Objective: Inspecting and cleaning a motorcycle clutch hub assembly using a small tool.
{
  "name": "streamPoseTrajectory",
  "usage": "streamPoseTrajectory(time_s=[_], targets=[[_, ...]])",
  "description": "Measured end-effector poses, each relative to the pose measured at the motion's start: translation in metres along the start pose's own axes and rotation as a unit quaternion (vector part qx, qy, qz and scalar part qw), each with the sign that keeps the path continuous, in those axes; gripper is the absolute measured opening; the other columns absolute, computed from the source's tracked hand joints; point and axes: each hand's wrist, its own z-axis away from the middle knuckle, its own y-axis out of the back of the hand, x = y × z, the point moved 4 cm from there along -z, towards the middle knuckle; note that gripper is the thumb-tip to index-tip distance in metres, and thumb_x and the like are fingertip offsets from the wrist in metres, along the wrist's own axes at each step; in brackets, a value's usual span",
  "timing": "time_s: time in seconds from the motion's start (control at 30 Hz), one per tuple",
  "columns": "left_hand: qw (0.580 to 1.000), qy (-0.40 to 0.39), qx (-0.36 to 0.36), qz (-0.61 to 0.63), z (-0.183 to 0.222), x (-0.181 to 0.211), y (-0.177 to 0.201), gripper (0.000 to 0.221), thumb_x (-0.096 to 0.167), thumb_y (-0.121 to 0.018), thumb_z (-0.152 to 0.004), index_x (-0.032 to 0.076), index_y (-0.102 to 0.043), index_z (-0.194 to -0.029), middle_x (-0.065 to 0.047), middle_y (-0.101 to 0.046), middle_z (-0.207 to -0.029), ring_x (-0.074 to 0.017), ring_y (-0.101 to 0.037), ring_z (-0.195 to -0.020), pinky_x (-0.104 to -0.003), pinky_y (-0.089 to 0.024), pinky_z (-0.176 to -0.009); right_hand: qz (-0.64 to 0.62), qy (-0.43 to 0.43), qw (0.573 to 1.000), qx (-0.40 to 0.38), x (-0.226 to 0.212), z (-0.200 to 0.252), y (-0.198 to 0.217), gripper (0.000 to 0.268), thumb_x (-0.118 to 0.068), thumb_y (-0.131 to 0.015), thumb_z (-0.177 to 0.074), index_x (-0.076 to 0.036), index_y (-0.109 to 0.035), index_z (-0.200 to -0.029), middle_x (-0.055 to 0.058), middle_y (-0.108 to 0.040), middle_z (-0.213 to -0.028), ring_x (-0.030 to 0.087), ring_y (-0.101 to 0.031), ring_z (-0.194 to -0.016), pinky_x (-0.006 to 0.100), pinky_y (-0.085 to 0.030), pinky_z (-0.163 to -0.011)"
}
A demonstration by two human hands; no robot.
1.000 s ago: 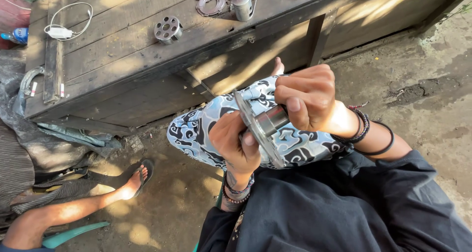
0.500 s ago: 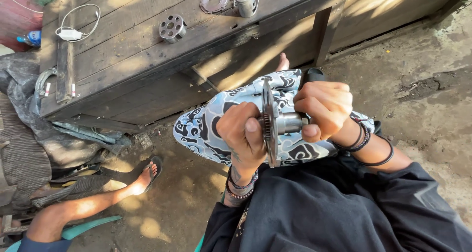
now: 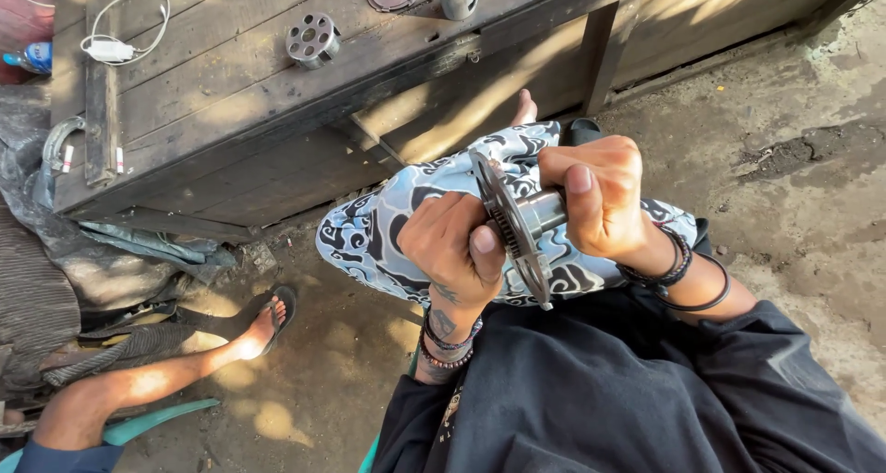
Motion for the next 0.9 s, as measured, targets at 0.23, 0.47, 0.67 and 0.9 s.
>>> streamPoseTrajectory(time_s=[0.23,0.47,0.67,0.9], targets=[[0.995,0.051,0.019,0.089,0.015,-0.009,-0.007,0.057,0.043,-0.026,-0.108,0.019,-0.042,-0.059,0.005,-0.025,-0.052,-0.0178,-0.032,-0.039,-0.026,-0.037,-0.043,-0.018,0.032,0.998,0.044,-0.001,0.013,0.000,0.063,-0.039,-0.022,-0.108,-0.015,-0.049,-0.057,-0.005,-0.033,-0.048,0.016,-0.032,-0.033,0.024,-0.035,-0.034],[0.984,0.124,0.035,0.121,0.000,-0.001,0.010,0.058,0.041,-0.022,-0.110,0.020,-0.042,-0.059,0.005,-0.024,-0.052,-0.0146,-0.024,-0.041,-0.022,-0.033,-0.043,-0.015,0.210,0.974,0.079,-0.009,0.020,0.006,0.044,-0.039,-0.066,-0.099,0.004,-0.067,-0.090,0.018,-0.063,-0.073,0.021,-0.056,-0.046,0.032,-0.053,-0.045],[0.986,0.117,0.036,0.111,-0.001,0.002,0.008,0.058,0.039,-0.021,-0.110,0.022,-0.038,-0.058,0.006,-0.021,-0.051,-0.0130,-0.019,-0.042,-0.023,-0.028,-0.042,0.066,0.291,0.954,0.035,-0.002,0.027,0.002,0.038,-0.036,-0.054,-0.106,-0.002,-0.062,-0.092,0.017,-0.062,-0.077,0.028,-0.062,-0.054,0.037,-0.057,-0.055],[0.992,0.101,0.030,0.068,-0.003,0.005,0.005,0.055,0.036,-0.022,-0.108,0.022,-0.036,-0.057,0.005,-0.022,-0.049,-0.0147,-0.023,-0.038,-0.025,-0.031,-0.042,0.046,0.268,0.962,0.035,0.024,0.040,-0.003,0.050,-0.044,-0.049,-0.108,-0.001,-0.062,-0.086,0.015,-0.060,-0.073,0.025,-0.060,-0.052,0.034,-0.058,-0.057]])
